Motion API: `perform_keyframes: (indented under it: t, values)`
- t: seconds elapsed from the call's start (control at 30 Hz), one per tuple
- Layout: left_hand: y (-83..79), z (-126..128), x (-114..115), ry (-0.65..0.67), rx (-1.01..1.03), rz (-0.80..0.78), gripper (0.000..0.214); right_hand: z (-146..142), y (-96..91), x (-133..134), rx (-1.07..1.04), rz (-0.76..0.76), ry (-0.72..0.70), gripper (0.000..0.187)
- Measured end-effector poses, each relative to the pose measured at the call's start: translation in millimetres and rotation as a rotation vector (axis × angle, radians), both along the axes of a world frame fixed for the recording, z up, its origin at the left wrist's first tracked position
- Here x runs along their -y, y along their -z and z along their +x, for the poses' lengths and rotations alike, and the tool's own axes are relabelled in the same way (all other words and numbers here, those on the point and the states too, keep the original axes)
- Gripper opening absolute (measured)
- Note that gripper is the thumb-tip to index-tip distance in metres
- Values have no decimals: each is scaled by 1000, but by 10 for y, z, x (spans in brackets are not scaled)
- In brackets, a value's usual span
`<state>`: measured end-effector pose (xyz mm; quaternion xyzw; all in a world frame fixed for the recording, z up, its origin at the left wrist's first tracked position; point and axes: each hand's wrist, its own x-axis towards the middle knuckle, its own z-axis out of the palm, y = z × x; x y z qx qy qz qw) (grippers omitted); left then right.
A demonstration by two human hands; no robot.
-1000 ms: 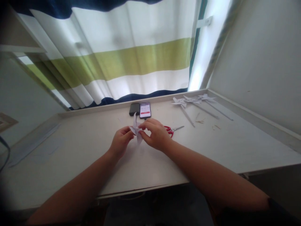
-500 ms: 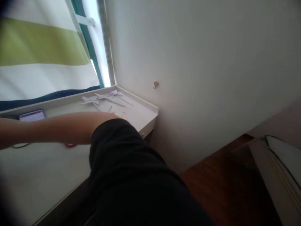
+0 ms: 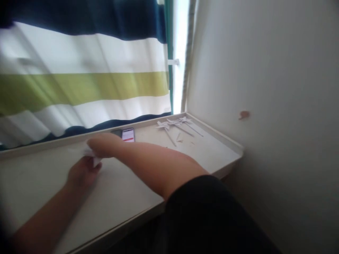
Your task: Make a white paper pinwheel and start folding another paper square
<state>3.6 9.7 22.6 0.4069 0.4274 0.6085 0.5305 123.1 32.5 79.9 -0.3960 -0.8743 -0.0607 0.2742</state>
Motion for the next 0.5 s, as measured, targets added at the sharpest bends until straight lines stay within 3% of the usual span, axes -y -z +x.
perform_keyframes:
  t: [0.1, 0.23, 0.37, 0.5]
  values:
    - [166, -24, -46, 22, 24, 24, 24, 146, 128, 77, -95, 21, -89, 3]
    - [327, -42, -44, 111, -33, 32, 27, 324, 468, 177, -268, 27, -97, 6]
    - [362, -39, 7, 184, -129, 59, 22, 462, 747, 293, -403, -19, -78, 6]
    - [335, -59, 19, 240, -194, 108, 17, 554, 790, 356, -490, -75, -127, 5]
